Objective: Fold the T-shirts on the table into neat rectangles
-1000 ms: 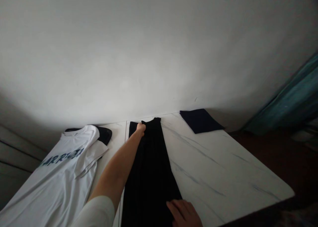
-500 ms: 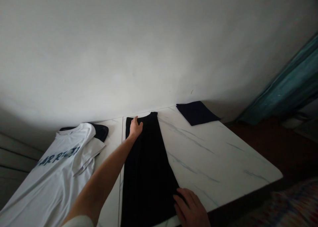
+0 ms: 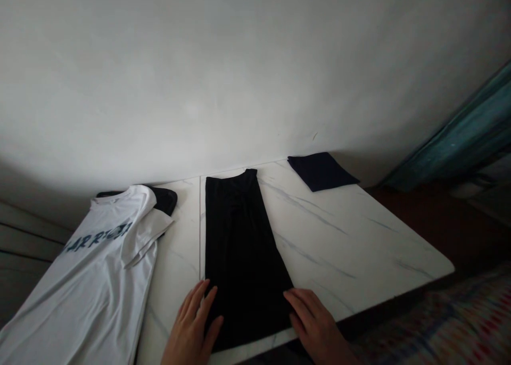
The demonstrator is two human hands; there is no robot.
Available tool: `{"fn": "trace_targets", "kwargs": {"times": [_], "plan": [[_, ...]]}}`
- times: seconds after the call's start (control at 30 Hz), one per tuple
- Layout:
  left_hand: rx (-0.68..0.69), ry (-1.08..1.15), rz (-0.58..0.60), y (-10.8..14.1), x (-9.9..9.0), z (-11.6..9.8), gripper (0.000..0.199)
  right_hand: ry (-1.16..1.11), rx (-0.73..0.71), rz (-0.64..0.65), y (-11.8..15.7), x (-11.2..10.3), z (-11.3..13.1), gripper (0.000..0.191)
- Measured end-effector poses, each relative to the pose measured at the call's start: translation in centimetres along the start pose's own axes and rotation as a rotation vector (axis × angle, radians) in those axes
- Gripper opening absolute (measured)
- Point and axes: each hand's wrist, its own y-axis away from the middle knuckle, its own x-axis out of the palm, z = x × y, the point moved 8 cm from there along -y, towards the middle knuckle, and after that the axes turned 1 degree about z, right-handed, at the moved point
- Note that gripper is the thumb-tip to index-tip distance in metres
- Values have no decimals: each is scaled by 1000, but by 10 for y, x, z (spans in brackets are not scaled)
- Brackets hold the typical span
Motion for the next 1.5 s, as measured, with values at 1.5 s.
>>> {"fn": "trace_targets", "kwargs": {"times": [1.5], "plan": [[131, 43, -46, -50, 31, -141, 27, -15, -5, -127, 18, -19, 1, 17]]}}
